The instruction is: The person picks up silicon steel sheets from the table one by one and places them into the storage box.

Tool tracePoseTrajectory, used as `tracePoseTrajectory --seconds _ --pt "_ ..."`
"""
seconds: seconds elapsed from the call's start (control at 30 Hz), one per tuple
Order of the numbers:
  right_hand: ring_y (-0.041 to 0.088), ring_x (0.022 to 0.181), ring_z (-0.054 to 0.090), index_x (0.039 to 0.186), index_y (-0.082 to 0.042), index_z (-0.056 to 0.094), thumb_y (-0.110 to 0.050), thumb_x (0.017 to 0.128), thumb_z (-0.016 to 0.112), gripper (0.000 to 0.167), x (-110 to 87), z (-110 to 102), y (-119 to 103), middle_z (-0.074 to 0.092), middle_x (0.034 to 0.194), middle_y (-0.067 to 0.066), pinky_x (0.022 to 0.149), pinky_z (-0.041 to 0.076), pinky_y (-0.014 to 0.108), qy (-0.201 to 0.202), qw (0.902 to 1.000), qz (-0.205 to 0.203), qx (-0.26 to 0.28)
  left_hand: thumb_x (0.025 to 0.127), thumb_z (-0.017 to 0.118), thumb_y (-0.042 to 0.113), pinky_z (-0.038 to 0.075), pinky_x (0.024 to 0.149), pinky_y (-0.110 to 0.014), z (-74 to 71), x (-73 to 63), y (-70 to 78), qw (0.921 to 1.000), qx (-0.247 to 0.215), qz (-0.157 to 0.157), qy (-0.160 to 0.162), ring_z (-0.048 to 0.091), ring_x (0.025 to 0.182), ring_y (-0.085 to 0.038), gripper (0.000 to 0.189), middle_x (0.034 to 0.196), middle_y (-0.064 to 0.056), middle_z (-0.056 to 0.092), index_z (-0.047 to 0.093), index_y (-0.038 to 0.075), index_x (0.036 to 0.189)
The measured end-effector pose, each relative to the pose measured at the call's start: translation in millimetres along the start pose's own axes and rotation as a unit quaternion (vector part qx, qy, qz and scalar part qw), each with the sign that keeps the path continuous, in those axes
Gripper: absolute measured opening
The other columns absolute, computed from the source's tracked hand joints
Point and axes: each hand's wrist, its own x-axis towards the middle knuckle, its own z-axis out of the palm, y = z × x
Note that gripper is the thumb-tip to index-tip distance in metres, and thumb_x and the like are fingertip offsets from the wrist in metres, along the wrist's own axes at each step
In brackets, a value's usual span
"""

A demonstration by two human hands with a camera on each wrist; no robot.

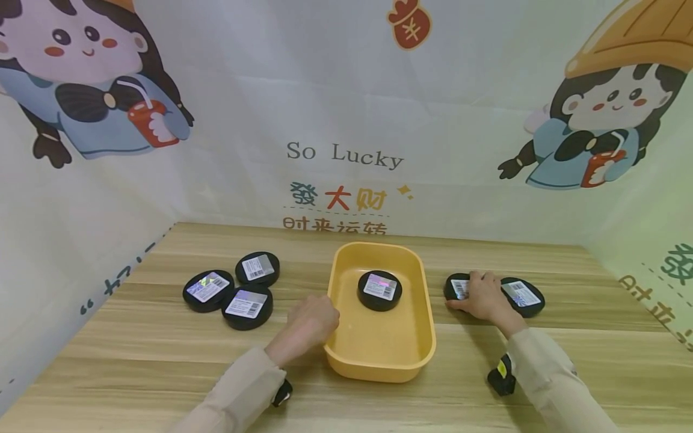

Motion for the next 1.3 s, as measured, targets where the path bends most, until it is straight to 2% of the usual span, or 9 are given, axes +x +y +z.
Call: tracePoseTrajectory --seconds 0.1,0.23,0.3,0.4,0.67,0.8,0.9,1.1,1.3 --pt "0.051 0.093 0.042 0.098 0.019 0.043 -0.036 0.071 0.070 0.067 -0.4 0 2 0.049 0.087 0.032 0.090 0.025 0.059 -0.008 0.9999 -0.008 0.000 0.086 0.047 0.015 0.038 0.047 -0.029 0.2 0.0 0.0 1.0000 -0.001 0.000 0.000 0.047 0.054 -0.018 0.026 0.060 -0.006 0.047 0.051 0.007 0.061" --pt "0.044 0.087 0.047 0.099 0.020 0.043 -0.039 0.068 0.071 0.072 -1.9 -1 5 0.051 0.086 0.028 0.080 0.036 0.053 -0.022 0.9997 -0.002 0.012 0.086 0.047 0.015 0.038 0.047 -0.029 0.4 0.1 0.3 1.0000 0.000 -0.003 0.001 0.047 0.054 -0.019 0.026 0.060 -0.006 0.047 0.050 0.007 0.061" --pt "0.042 0.084 0.049 0.100 0.021 0.043 -0.040 0.066 0.073 0.075 -2.4 -2 7 0.051 0.086 0.028 0.074 0.040 0.050 -0.028 0.9993 0.001 0.024 0.086 0.047 0.016 0.038 0.047 -0.029 0.4 0.3 0.4 1.0000 0.001 -0.004 0.001 0.047 0.055 -0.019 0.026 0.060 -0.006 0.047 0.051 0.007 0.061" --pt "0.042 0.086 0.050 0.105 0.022 0.040 -0.039 0.064 0.075 0.081 -2.9 -3 10 0.051 0.091 0.031 0.073 0.042 0.049 -0.034 0.9984 0.008 0.045 0.086 0.048 0.016 0.039 0.048 -0.030 0.5 0.6 0.4 1.0000 0.002 -0.005 0.001 0.048 0.055 -0.019 0.026 0.060 -0.007 0.047 0.051 0.007 0.062" --pt "0.048 0.101 0.047 0.121 0.023 0.023 -0.035 0.064 0.076 0.097 -5.7 -1 17 0.045 0.110 0.040 0.084 0.038 0.051 -0.062 0.9901 0.014 0.125 0.086 0.047 0.015 0.039 0.048 -0.030 0.5 0.6 -0.2 1.0000 0.001 -0.003 0.001 0.048 0.055 -0.019 0.026 0.060 -0.006 0.047 0.051 0.007 0.062" --pt "0.051 0.107 0.041 0.125 0.024 0.014 -0.038 0.065 0.075 0.106 -6.8 -1 20 0.038 0.117 0.043 0.089 0.035 0.053 -0.073 0.9873 0.018 0.140 0.086 0.047 0.015 0.038 0.048 -0.029 0.7 0.4 0.0 1.0000 0.001 -0.004 -0.002 0.048 0.055 -0.019 0.026 0.060 -0.006 0.047 0.051 0.007 0.062" --pt "0.050 0.106 0.043 0.125 0.023 0.017 -0.038 0.066 0.074 0.103 -6.7 -1 21 0.040 0.115 0.042 0.087 0.036 0.053 -0.070 0.9878 0.016 0.138 0.086 0.046 0.015 0.038 0.047 -0.029 0.9 0.7 0.1 1.0000 0.003 -0.004 -0.003 0.047 0.054 -0.019 0.026 0.060 -0.006 0.047 0.051 0.007 0.062" --pt "0.046 0.094 0.050 0.117 0.023 0.030 -0.033 0.067 0.072 0.086 -6.3 2 20 0.049 0.104 0.037 0.080 0.041 0.050 -0.038 0.9929 0.004 0.112 0.086 0.047 0.015 0.038 0.047 -0.029 0.2 0.0 0.0 1.0000 0.004 -0.004 -0.001 0.047 0.054 -0.019 0.025 0.060 -0.006 0.047 0.051 0.007 0.062" --pt "0.036 0.079 0.055 0.105 0.020 0.043 -0.031 0.063 0.075 0.074 -6.4 3 17 0.057 0.087 0.028 0.072 0.044 0.046 0.001 0.9953 -0.006 0.096 0.086 0.047 0.015 0.038 0.047 -0.029 -0.5 -0.6 0.1 1.0000 0.003 -0.003 -0.003 0.047 0.054 -0.018 0.026 0.059 -0.006 0.047 0.051 0.007 0.063"
